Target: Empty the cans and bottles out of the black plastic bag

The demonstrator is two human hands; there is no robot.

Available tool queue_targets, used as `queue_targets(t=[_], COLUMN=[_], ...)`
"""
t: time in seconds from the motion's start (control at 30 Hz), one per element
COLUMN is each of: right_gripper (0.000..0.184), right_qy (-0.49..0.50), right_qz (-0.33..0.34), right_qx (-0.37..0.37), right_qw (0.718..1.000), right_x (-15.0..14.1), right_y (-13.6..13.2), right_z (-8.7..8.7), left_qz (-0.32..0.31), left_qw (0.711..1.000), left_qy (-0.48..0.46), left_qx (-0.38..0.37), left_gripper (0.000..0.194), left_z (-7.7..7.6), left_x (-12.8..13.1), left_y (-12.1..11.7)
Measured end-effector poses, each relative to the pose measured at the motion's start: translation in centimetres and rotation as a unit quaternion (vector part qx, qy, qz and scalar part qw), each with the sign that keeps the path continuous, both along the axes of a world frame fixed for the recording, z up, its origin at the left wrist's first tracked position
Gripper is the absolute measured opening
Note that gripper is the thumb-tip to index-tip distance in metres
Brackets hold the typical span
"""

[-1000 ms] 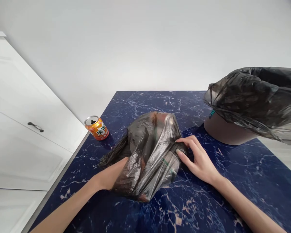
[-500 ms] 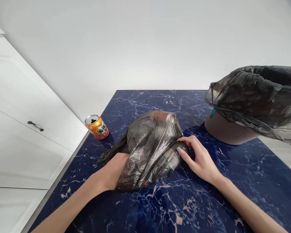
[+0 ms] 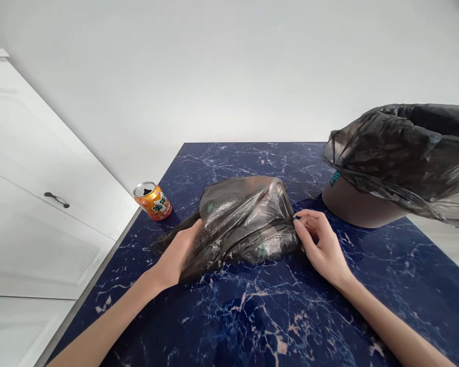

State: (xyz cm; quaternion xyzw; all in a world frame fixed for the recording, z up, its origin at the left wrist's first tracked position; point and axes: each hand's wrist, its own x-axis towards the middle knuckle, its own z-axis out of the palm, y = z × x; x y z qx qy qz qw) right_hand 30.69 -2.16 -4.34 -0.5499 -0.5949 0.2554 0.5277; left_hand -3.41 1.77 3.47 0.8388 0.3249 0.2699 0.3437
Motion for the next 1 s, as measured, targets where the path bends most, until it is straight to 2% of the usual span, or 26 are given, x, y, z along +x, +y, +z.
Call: queue_targets(t=[0.2,0.33,0.43,0.57,0.67,0.83,1.0], right_gripper=[0.033,0.036,0.037,0.038,0.038,0.041,0.044], right_qy=[0.049,0.067,0.096,0.113,0.134,0.183,0.206], right_qz=[0.001,-0.044,-0.093,-0.142,-0.166,-0.188,-0.196], right_qx=[-0.018,-0.015,-0.015,-0.009,-0.005,-0.011,-0.019], right_qw=[0.999,0.997,0.991,0.983,0.977,0.965,0.958], right_x=[0.1,0.0,0.1,0.5,1.2,2.1,2.0], right_y=[0.2,0.4,0.6,0.8,1.1,1.6,1.9], right_z=[-0.2,-0.2,0.0,0.2,0.1,-0.7,-1.0], left_qz=[0.067,0.123,0.197,0.3,0.346,0.344,0.348], left_qw=[0.994,0.984,0.965,0.927,0.895,0.863,0.817], left_qy=[-0.057,-0.105,-0.153,-0.213,-0.275,-0.369,-0.442], left_qx=[-0.06,-0.07,-0.077,-0.078,-0.057,-0.021,0.129], left_gripper=[0.047,0.046,0.046,0.044,0.042,0.047,0.051], left_z=[-0.2,0.0,0.0,-0.4,-0.3,1.3,3.6], left_x=[-0.2,-0.3,-0.3,-0.8,-1.4,-2.0,-2.4], left_y=[-0.1,-0.1,0.3,1.2,2.0,2.9,3.1])
